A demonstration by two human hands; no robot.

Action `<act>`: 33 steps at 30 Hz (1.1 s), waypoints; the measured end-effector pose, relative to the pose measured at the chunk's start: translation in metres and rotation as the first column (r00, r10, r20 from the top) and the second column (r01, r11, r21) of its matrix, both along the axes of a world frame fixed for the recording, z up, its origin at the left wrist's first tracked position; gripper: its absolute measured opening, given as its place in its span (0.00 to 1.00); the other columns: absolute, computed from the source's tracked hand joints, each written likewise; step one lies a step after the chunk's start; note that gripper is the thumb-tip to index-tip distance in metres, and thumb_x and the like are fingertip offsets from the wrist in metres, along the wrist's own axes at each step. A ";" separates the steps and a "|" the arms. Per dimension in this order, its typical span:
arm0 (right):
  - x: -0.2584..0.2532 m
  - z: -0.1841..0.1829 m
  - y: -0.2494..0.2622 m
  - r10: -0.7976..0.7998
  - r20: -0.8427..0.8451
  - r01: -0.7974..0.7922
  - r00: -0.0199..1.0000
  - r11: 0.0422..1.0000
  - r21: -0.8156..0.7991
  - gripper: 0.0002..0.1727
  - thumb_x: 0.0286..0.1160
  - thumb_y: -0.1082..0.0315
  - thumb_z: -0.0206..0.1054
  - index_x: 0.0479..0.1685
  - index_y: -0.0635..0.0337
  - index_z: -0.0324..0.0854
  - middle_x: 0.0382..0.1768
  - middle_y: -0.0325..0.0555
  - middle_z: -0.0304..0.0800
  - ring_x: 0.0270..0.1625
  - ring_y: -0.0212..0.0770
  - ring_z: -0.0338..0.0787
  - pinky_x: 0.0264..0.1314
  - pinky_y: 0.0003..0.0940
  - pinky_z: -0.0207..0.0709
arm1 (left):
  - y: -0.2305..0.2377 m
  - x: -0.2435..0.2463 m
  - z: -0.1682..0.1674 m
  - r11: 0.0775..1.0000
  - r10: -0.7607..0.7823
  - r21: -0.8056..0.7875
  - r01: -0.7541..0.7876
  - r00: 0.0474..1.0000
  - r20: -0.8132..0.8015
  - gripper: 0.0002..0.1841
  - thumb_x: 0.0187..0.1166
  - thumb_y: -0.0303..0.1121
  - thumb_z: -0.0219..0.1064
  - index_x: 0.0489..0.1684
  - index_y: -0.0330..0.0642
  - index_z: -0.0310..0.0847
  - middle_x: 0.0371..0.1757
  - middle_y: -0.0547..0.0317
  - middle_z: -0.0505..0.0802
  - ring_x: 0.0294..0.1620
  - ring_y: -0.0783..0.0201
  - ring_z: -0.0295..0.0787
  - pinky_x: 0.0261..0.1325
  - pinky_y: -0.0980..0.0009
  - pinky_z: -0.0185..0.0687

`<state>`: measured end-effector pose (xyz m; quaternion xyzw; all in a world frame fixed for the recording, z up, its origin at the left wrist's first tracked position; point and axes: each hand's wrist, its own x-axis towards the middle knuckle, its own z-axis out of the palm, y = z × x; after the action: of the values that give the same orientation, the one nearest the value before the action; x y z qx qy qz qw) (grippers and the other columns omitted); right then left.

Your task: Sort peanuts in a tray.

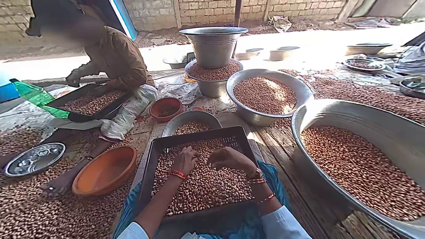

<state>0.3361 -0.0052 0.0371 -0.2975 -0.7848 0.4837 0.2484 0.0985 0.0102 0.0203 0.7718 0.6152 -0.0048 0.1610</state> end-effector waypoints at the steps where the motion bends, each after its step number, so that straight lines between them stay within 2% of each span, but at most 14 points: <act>1: 0.006 0.002 -0.010 0.046 -0.190 -0.059 0.981 0.996 -0.061 0.11 0.81 0.72 0.67 0.54 0.69 0.86 0.42 0.37 0.94 0.41 0.24 0.91 0.50 0.24 0.87 | 0.001 0.001 -0.002 1.000 -0.006 -0.013 0.006 1.000 -0.005 0.16 0.85 0.34 0.65 0.67 0.44 0.88 0.70 0.40 0.87 0.75 0.40 0.81 0.75 0.44 0.76; 2: 0.014 0.004 -0.020 -0.010 -0.278 -0.009 0.961 0.998 -0.065 0.12 0.81 0.71 0.66 0.56 0.68 0.85 0.46 0.37 0.95 0.44 0.24 0.91 0.52 0.24 0.86 | 0.003 0.000 -0.002 1.000 -0.008 -0.016 0.008 1.000 0.003 0.16 0.84 0.33 0.66 0.66 0.42 0.88 0.69 0.39 0.87 0.75 0.40 0.81 0.74 0.44 0.76; 4: 0.034 0.005 -0.036 -0.357 -0.138 0.370 0.924 0.925 0.086 0.13 0.81 0.71 0.66 0.60 0.63 0.87 0.54 0.41 0.94 0.52 0.28 0.92 0.57 0.25 0.85 | 0.003 -0.008 -0.001 1.000 -0.001 -0.018 0.002 0.999 0.043 0.15 0.83 0.35 0.68 0.62 0.40 0.89 0.66 0.38 0.88 0.72 0.40 0.83 0.74 0.42 0.76; 6: 0.055 -0.002 -0.045 -0.688 0.090 0.649 0.720 0.713 0.266 0.20 0.78 0.69 0.68 0.69 0.56 0.86 0.68 0.53 0.88 0.68 0.50 0.88 0.71 0.48 0.79 | 0.002 -0.022 0.002 0.998 -0.014 -0.062 0.024 0.987 0.157 0.14 0.81 0.35 0.71 0.58 0.38 0.91 0.61 0.40 0.91 0.66 0.43 0.88 0.73 0.44 0.77; 7: 0.065 -0.010 -0.049 -0.766 0.116 0.724 0.632 0.638 0.263 0.25 0.78 0.69 0.68 0.76 0.56 0.81 0.74 0.59 0.83 0.73 0.57 0.85 0.74 0.56 0.76 | 0.001 -0.030 0.004 0.991 -0.046 -0.106 0.076 0.964 0.264 0.12 0.80 0.33 0.72 0.55 0.36 0.91 0.56 0.42 0.93 0.61 0.47 0.90 0.71 0.47 0.78; 9: 0.083 -0.036 -0.061 -0.799 0.003 0.798 0.602 0.601 0.050 0.34 0.79 0.67 0.67 0.87 0.59 0.66 0.82 0.59 0.74 0.78 0.51 0.81 0.76 0.45 0.79 | -0.002 -0.045 0.008 0.950 -0.114 -0.206 0.233 0.876 0.468 0.10 0.82 0.29 0.69 0.54 0.34 0.90 0.49 0.49 0.95 0.48 0.61 0.92 0.62 0.59 0.84; 11: 0.083 -0.060 -0.077 -0.770 -0.140 0.709 0.622 0.630 -0.318 0.41 0.78 0.63 0.64 0.93 0.58 0.53 0.84 0.56 0.71 0.75 0.40 0.83 0.72 0.36 0.80 | -0.013 -0.048 0.020 0.928 -0.108 -0.243 0.281 0.830 0.547 0.12 0.85 0.28 0.63 0.58 0.33 0.87 0.48 0.51 0.95 0.42 0.66 0.91 0.55 0.64 0.87; 14: 0.064 -0.067 -0.099 -0.809 -0.262 0.555 0.526 0.560 -0.615 0.34 0.87 0.64 0.52 0.93 0.60 0.51 0.82 0.49 0.70 0.71 0.25 0.78 0.72 0.22 0.73 | -0.023 -0.040 0.037 0.945 -0.194 -0.147 0.293 0.862 0.468 0.16 0.88 0.29 0.56 0.64 0.37 0.87 0.53 0.49 0.95 0.43 0.61 0.92 0.55 0.59 0.86; 17: 0.054 -0.071 -0.093 -0.849 -0.389 0.517 0.357 0.527 -0.675 0.29 0.81 0.79 0.52 0.84 0.66 0.64 0.65 0.45 0.86 0.48 0.22 0.88 0.50 0.17 0.82 | -0.032 -0.008 0.056 0.911 -0.354 -0.071 0.406 0.860 0.367 0.18 0.90 0.26 0.53 0.70 0.36 0.85 0.60 0.42 0.93 0.55 0.48 0.93 0.66 0.49 0.83; 20: 0.035 -0.057 -0.096 -0.898 -0.329 0.555 0.293 0.440 -0.706 0.30 0.76 0.84 0.55 0.82 0.63 0.70 0.60 0.45 0.88 0.40 0.24 0.87 0.41 0.19 0.81 | -0.056 0.047 0.063 0.834 -0.525 -0.028 0.551 0.807 0.271 0.21 0.86 0.20 0.52 0.71 0.36 0.85 0.61 0.38 0.93 0.60 0.41 0.92 0.69 0.45 0.81; 24: 0.014 -0.064 -0.092 -0.902 -0.322 0.557 0.289 0.431 -0.710 0.30 0.77 0.81 0.57 0.83 0.63 0.69 0.54 0.47 0.88 0.37 0.27 0.85 0.40 0.23 0.80 | -0.098 0.123 0.059 0.708 -0.643 -0.367 0.603 0.766 0.017 0.26 0.82 0.15 0.53 0.79 0.38 0.78 0.80 0.41 0.81 0.77 0.39 0.80 0.74 0.41 0.77; 26: 0.020 -0.073 -0.087 -0.877 -0.359 0.542 0.320 0.480 -0.689 0.31 0.76 0.83 0.57 0.83 0.65 0.69 0.56 0.48 0.90 0.40 0.27 0.87 0.44 0.23 0.81 | -0.096 0.140 0.042 0.734 -0.606 -0.421 0.533 0.794 -0.051 0.23 0.82 0.17 0.54 0.74 0.34 0.80 0.82 0.41 0.77 0.78 0.39 0.77 0.74 0.41 0.76; 28: 0.027 -0.076 -0.085 -0.855 -0.387 0.507 0.345 0.517 -0.690 0.32 0.75 0.85 0.57 0.83 0.66 0.68 0.55 0.48 0.92 0.42 0.28 0.90 0.47 0.25 0.84 | -0.072 0.135 0.025 0.825 -0.483 -0.380 0.418 0.871 -0.091 0.26 0.82 0.18 0.55 0.80 0.38 0.76 0.86 0.40 0.72 0.79 0.37 0.77 0.74 0.39 0.77; 33: 0.037 -0.075 -0.084 -0.852 -0.370 0.515 0.371 0.520 -0.681 0.32 0.72 0.87 0.59 0.81 0.66 0.70 0.52 0.48 0.94 0.42 0.31 0.93 0.47 0.26 0.87 | -0.004 0.063 0.010 0.980 -0.066 -0.196 0.037 0.988 -0.141 0.28 0.91 0.30 0.53 0.92 0.49 0.63 0.87 0.36 0.70 0.75 0.34 0.81 0.75 0.40 0.76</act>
<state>0.3733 -0.0897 -0.0378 -0.4580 -0.2927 0.5682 0.6178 0.1613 0.0063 0.0300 0.7658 0.6017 -0.1251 0.1892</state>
